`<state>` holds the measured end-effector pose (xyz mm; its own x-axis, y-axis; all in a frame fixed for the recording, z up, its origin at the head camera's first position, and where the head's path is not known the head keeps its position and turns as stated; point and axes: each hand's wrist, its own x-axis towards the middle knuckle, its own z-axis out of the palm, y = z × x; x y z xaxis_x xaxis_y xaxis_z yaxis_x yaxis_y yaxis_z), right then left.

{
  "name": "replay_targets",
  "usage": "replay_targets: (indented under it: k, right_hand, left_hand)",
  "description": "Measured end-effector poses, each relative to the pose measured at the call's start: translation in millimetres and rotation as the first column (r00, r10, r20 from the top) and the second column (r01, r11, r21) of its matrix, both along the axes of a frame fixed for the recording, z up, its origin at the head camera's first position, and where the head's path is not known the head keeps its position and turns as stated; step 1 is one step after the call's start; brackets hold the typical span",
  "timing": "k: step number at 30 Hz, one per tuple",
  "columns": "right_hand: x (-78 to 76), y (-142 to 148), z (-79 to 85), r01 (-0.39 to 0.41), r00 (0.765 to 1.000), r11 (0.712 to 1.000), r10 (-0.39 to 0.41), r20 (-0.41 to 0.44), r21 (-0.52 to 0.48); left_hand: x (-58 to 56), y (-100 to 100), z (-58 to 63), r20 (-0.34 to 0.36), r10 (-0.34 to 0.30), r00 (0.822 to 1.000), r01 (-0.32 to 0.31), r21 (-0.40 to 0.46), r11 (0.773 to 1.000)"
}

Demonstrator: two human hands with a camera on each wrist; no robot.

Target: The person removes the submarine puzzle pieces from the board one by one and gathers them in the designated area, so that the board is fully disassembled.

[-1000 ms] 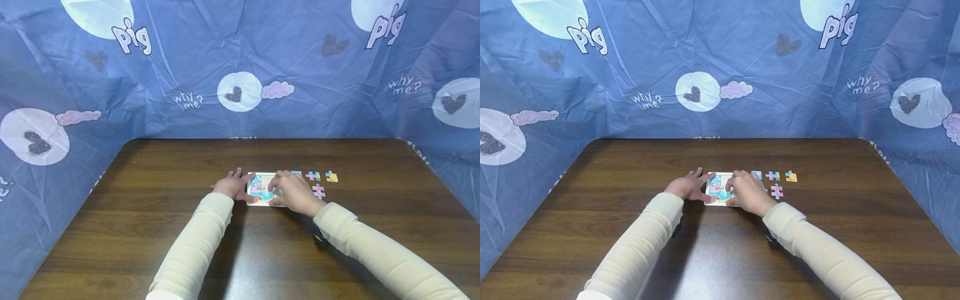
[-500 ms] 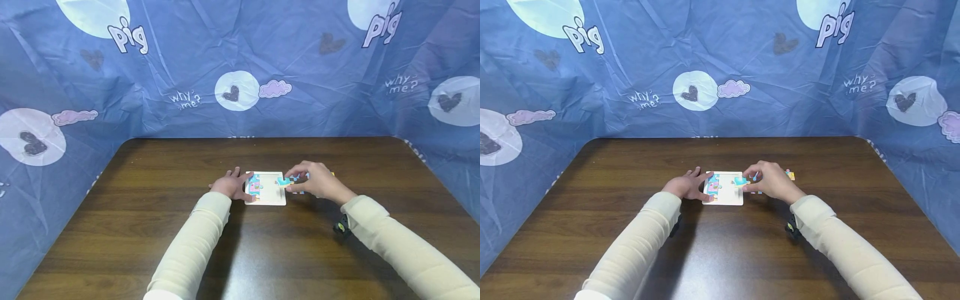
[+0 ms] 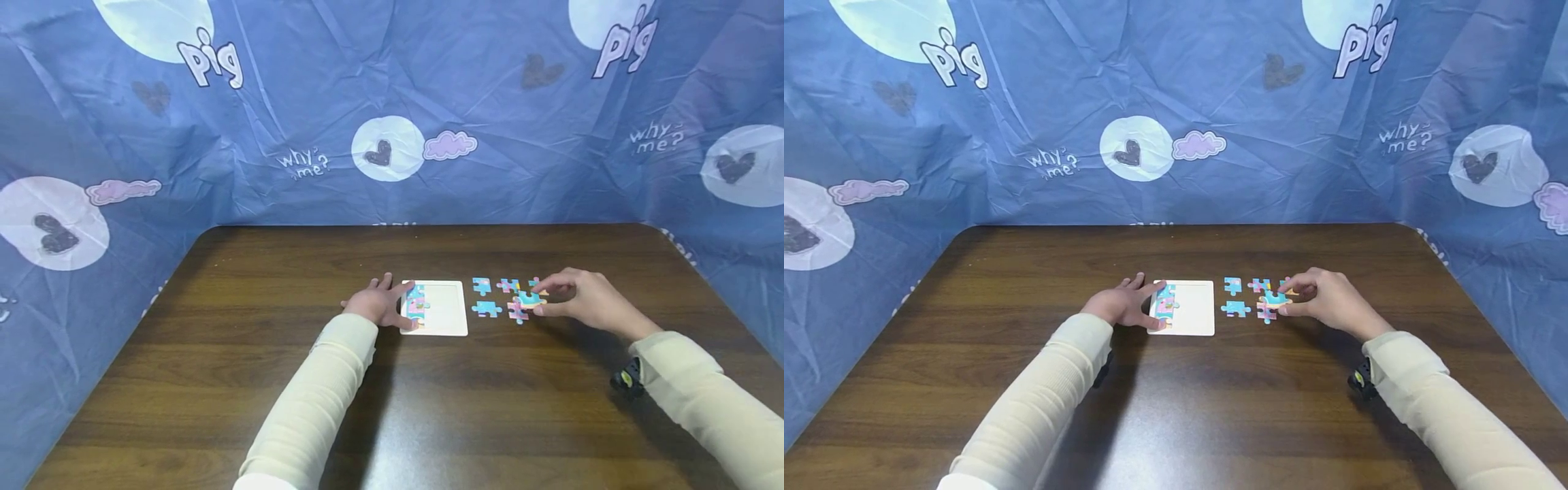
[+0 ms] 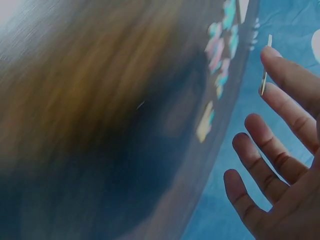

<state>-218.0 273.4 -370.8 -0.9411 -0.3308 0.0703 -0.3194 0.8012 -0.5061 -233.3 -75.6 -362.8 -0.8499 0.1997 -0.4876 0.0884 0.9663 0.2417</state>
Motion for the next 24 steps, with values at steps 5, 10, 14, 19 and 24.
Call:
replay_targets:
  k: [5,10,14,19,24]
  right_hand:
    - [-0.1,16.4,-8.8,0.035,0.998,0.999,-0.036,0.042,0.039]
    - [-1.3,25.8,-16.3,0.037,0.999,0.995,-0.039,0.022,0.094]
    - [-2.4,30.9,-21.9,0.025,1.000,0.991,-0.024,-0.007,0.128]
    - [-2.5,34.9,-26.3,0.026,1.000,0.991,-0.027,0.004,0.135]
    - [-2.7,34.3,-28.1,0.024,1.000,0.992,-0.025,0.008,0.126]
  left_hand:
    - [-0.3,0.9,-0.4,0.000,-0.001,1.000,0.001,-0.001,1.000]
    - [-0.6,1.1,-0.3,0.005,-0.002,1.000,0.002,-0.003,1.000]
    - [-0.9,0.4,-0.4,0.011,0.001,1.000,-0.001,-0.002,1.000]
    - [-0.6,-0.1,-0.3,0.012,0.000,1.000,0.000,0.000,1.000]
    - [-0.6,-0.4,-0.2,0.008,-0.003,1.000,0.003,0.000,1.000]
